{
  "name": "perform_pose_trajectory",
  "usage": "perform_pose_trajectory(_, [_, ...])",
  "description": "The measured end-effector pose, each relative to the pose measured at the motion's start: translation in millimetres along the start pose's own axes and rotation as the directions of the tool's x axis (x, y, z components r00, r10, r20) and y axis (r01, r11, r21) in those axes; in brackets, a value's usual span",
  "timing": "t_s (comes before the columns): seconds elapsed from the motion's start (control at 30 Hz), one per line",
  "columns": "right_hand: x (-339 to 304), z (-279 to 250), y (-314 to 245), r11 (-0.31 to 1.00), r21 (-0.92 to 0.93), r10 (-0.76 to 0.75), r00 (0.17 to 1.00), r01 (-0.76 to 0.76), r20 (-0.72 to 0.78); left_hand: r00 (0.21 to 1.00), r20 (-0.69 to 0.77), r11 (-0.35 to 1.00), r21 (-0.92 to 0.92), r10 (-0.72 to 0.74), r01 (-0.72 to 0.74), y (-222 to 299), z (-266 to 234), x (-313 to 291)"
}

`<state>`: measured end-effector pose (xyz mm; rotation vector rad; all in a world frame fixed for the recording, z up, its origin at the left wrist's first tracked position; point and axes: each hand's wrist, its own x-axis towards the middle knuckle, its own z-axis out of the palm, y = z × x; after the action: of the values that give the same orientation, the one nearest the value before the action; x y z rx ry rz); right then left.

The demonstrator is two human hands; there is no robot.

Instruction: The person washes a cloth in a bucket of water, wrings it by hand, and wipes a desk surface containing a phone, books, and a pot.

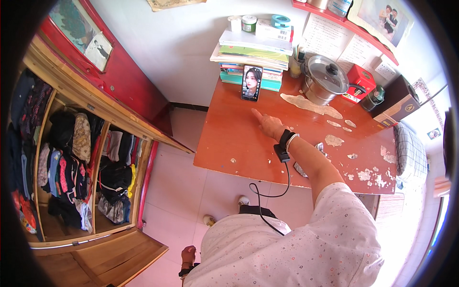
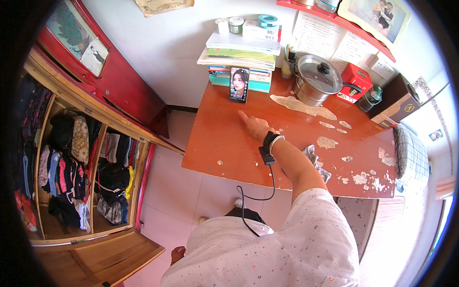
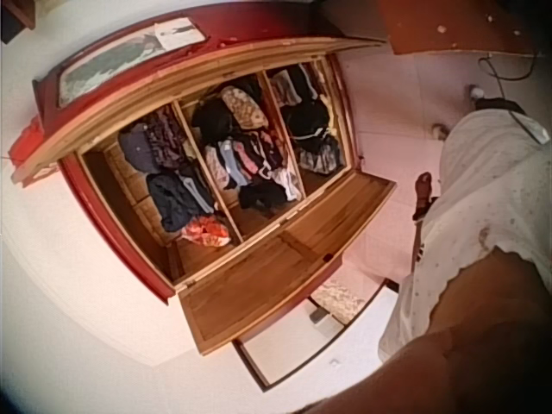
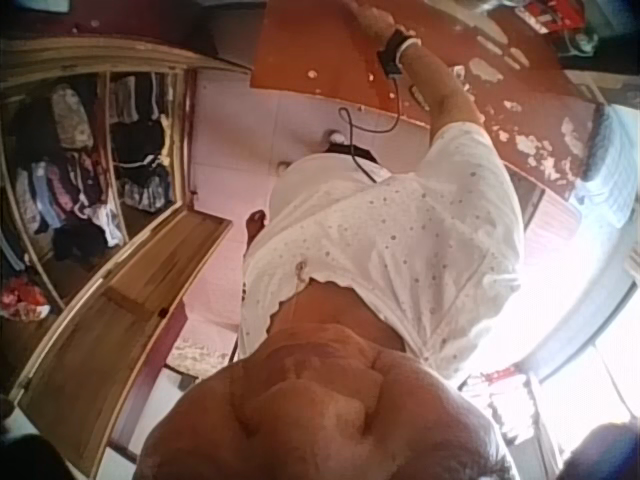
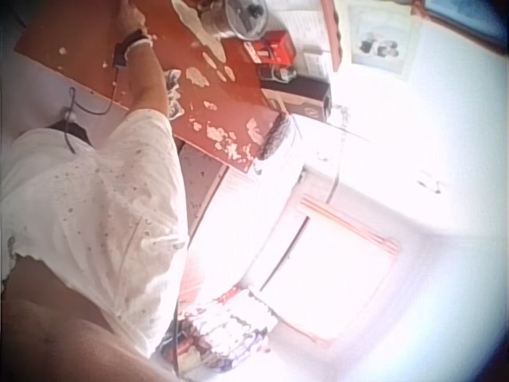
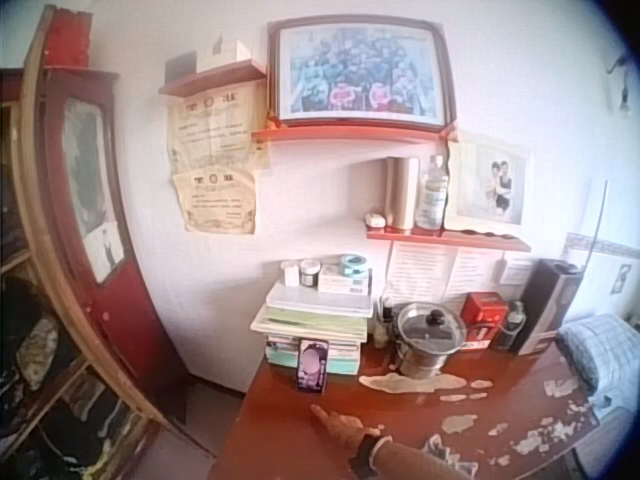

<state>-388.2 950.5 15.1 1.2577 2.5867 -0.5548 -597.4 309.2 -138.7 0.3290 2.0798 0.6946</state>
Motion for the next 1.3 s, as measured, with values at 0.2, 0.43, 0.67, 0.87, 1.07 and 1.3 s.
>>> perform_pose_trajectory(0.2, [-5,-3,-1,1.0,-0.016,0.025,0.999,-0.024,0.028,0.999,-0.002,0.998,0.048,-0.034,0.034,14,2,-4])
perform_pose_trajectory(0.43, [-7,-4,-7,1.0,0.003,0.019,1.0,-0.02,0.024,1.0,0.022,0.998,0.056,-0.009,0.008,14,1,-6])
perform_pose_trajectory(0.67, [-8,-5,-9,1.0,0.006,0.028,0.999,-0.028,0.04,0.999,-0.024,0.999,0.026,0.038,-0.038,26,4,-14])
perform_pose_trajectory(0.87, [-8,-5,-10,0.999,-0.012,0.031,0.999,-0.03,0.037,0.999,-0.013,0.996,0.076,0.044,-0.043,27,5,-14])
perform_pose_trajectory(1.07, [-8,-3,-7,0.999,-0.026,0.02,1.0,-0.019,0.014,0.998,0.003,0.986,0.154,0.066,-0.066,26,5,-13])
perform_pose_trajectory(1.3, [-3,0,-1,1.0,-0.023,0.003,1.0,-0.003,-0.01,0.999,-0.039,0.996,0.085,0.011,-0.008,31,8,-16])
